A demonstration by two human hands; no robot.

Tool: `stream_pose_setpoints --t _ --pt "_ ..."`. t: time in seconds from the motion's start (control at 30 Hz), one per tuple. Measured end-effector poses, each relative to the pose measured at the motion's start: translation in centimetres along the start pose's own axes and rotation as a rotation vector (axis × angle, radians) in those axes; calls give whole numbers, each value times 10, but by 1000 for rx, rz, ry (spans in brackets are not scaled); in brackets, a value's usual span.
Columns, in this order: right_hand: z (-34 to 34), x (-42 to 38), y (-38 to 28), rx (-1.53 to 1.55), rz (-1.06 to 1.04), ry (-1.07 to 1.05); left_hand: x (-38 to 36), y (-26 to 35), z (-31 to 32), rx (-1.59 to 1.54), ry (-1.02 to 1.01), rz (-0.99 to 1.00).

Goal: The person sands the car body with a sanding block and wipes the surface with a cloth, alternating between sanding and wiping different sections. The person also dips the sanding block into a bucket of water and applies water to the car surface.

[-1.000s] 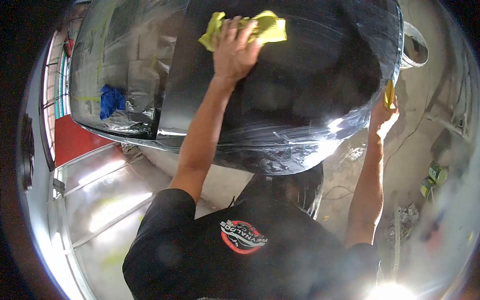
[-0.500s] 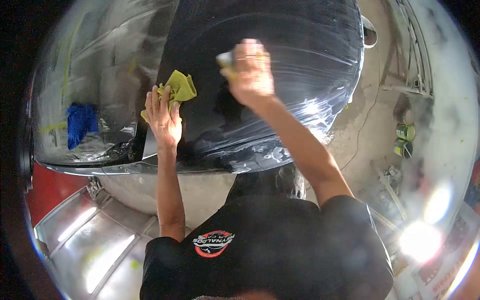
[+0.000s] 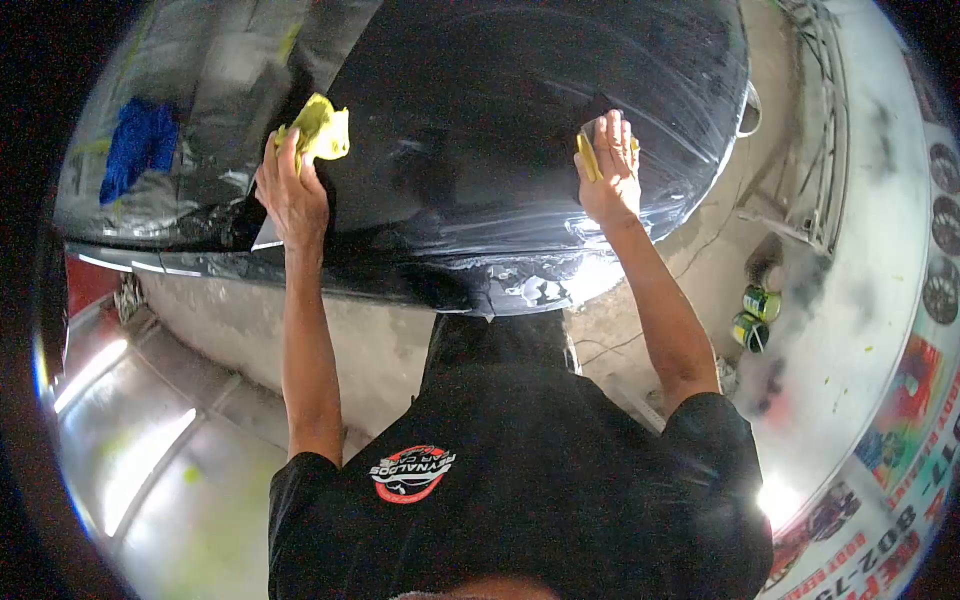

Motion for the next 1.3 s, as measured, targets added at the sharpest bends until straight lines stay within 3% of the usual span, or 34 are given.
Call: stream_pose_setpoints --t 0.03,0.07,0.13,0.17,0.3,0.37,0.43,0.5,0.57,0.7,0.8,0.93,1.03,1.1,1.17,1.23,1.3 --pt "-3 2 -10 -53 -22 -12 0 1 0 0 3 -16" --pt "-4 14 -28 200 -2 -164 1 4 -3 0 13 -31" --pt "-1 39 -87 378 -253 -206 1 5 -2 -4 25 -58" --pt "1 47 -123 301 -516 -80 1 4 -1 -21 44 -74" --pt "9 90 -228 377 -668 -49 0 -4 5 -70 126 -76" --pt "21 80 -219 360 -677 -77 -1 -9 10 -57 147 -63" --pt "11 71 -170 292 -767 -102 -3 -11 13 -46 169 -55" --pt "-4 43 -100 371 -680 -249 0 -8 11 -38 183 -55" --pt "-8 7 -34 157 -504 -282 0 -6 11 -28 183 -68" --pt "-12 19 -69 306 -538 -158 -1 -6 12 -11 181 -90" --pt "8 67 -172 481 -694 -128 -1 -7 5 -141 218 -132" --pt "31 97 -261 403 -857 -136 -1 -11 -8 -423 324 -277" --pt "33 122 -248 441 -844 -81 1 -9 -15 -511 320 -329" --pt "30 154 -226 356 -780 23 3 -7 -13 -399 247 -224" --pt "31 196 -187 120 -969 101 5 -3 -9 -329 150 -231" --pt "38 242 -162 268 -763 -82 6 -1 -7 -253 97 -219" --pt "79 284 -112 -252 -781 121 6 -2 -4 -218 88 -211"
Point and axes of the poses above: each hand's wrist, its own x-axis towards the middle knuckle, its own z-axis out of the palm, y = z × x, the point moved 2 cm from there along x, towards the middle knuckle, and after that the axes turned 2 degrees about -y, right-handed, at the moved point
